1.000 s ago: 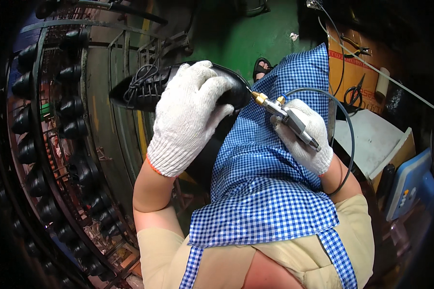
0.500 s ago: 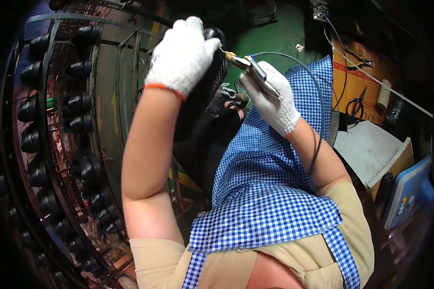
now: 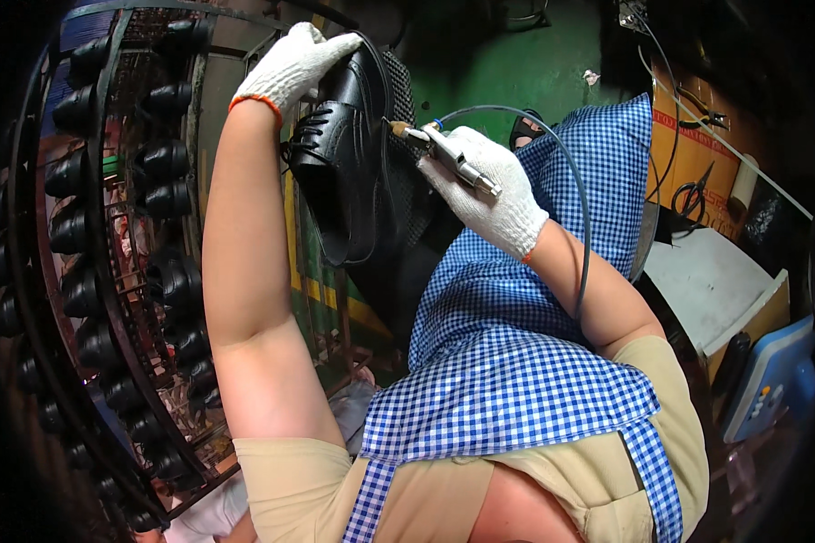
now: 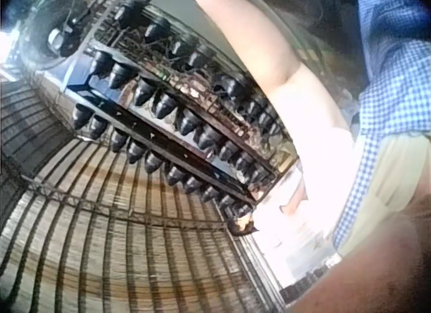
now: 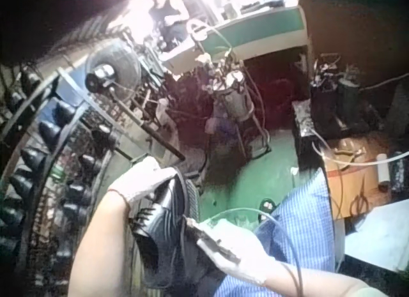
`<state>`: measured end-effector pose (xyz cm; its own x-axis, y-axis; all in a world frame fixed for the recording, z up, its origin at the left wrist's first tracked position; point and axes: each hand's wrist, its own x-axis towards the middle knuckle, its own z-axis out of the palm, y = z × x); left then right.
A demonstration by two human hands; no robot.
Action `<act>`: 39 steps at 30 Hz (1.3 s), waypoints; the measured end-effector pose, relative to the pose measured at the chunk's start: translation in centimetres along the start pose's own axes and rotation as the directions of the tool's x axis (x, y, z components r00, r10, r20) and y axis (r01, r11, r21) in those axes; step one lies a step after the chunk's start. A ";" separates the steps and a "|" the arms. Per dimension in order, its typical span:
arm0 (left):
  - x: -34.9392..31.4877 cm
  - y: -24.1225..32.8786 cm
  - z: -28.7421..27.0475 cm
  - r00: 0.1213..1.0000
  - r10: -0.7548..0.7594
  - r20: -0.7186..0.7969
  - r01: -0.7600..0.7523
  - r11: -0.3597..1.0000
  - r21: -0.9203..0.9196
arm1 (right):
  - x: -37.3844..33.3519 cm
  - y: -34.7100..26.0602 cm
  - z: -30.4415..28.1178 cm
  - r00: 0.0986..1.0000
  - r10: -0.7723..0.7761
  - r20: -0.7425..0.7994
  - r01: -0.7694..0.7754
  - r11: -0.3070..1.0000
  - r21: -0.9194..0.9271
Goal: The person sits on the floor in a workshop and uses a spray gun to apply a coating to black leather shoes. They pick up shoes from a metal rack, hold them in their left hand, and spray the surface with their right hand before placing them back on the rack.
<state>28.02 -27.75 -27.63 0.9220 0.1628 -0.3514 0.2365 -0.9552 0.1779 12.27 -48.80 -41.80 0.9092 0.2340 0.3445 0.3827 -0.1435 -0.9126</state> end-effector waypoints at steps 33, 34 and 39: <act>-24.7 -4.4 10.6 0.760 0.341 -0.554 -0.492 0.858 -0.148 | -0.8 6.5 3.9 0.994 0.096 0.047 -0.095 0.995 -0.023; -25.2 -5.0 10.3 0.753 0.301 -0.586 -0.487 0.853 -0.188 | -0.6 6.2 4.5 0.995 0.092 0.044 -0.094 0.994 0.048; -30.3 -9.7 9.7 0.739 0.160 -0.654 -0.616 0.552 -0.562 | -0.1 5.0 3.4 0.982 0.140 0.124 -0.146 0.988 0.041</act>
<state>-5.15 -25.76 -27.61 0.9200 0.1291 0.3699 -0.2656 -0.4885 0.8311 13.53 -46.25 -47.10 0.9264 0.3292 0.1830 0.2384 -0.1363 -0.9616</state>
